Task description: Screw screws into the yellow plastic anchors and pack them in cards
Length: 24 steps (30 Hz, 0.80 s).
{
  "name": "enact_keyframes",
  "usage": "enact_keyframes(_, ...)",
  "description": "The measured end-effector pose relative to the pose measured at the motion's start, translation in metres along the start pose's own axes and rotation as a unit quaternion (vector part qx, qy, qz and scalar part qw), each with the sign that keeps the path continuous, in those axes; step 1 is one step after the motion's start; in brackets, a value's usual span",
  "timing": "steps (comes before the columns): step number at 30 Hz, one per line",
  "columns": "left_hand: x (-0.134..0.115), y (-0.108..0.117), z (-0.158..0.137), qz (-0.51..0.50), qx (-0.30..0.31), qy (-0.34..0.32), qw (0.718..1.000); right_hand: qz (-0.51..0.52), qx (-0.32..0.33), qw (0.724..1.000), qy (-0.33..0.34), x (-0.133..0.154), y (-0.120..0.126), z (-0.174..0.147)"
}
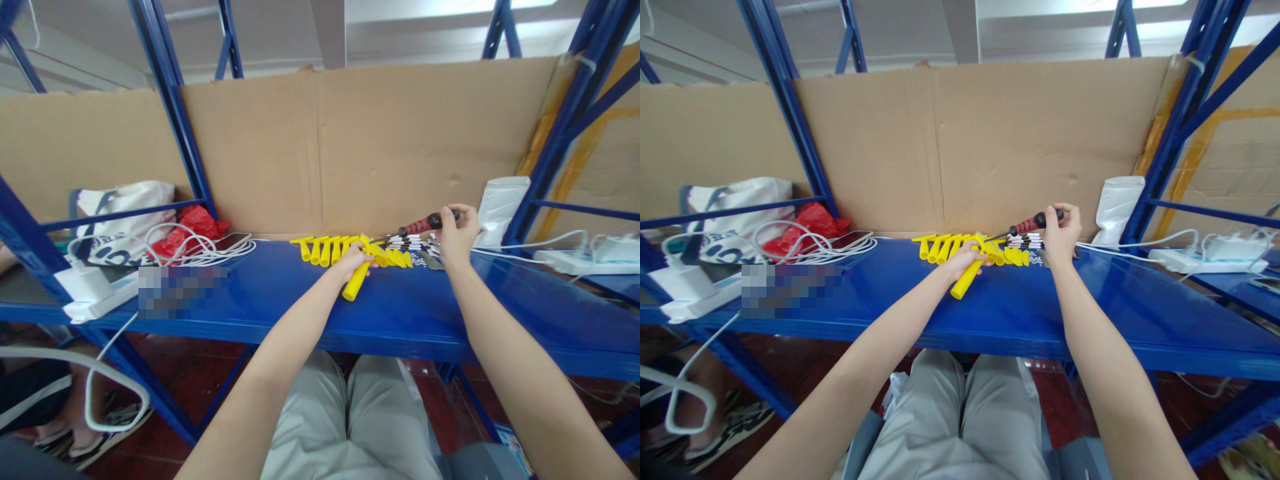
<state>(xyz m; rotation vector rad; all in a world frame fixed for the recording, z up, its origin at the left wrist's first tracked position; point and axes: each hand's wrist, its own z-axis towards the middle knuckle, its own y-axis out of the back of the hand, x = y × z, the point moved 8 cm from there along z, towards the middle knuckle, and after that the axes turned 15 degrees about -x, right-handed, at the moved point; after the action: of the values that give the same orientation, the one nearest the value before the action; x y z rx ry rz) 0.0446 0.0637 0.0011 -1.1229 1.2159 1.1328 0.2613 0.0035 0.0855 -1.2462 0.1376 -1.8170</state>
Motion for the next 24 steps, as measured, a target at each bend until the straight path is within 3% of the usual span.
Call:
enact_keyframes(5,-0.008,0.006,-0.001,0.021,-0.044,-0.037,0.998,0.037,0.01,0.999,-0.024,-0.002,-0.005,0.003)
enact_keyframes(10,-0.008,0.012,0.003,0.038,-0.08,-0.057,0.994,0.052,0.084,0.989,-0.112,-0.009,-0.016,-0.003)
enact_keyframes(13,-0.006,0.015,0.005,0.046,-0.088,-0.054,0.994,0.045,0.11,0.985,-0.127,-0.01,-0.02,-0.007)
enact_keyframes(24,-0.005,0.017,0.007,0.056,-0.096,-0.055,0.992,0.035,0.057,0.992,-0.111,-0.013,-0.013,-0.004)
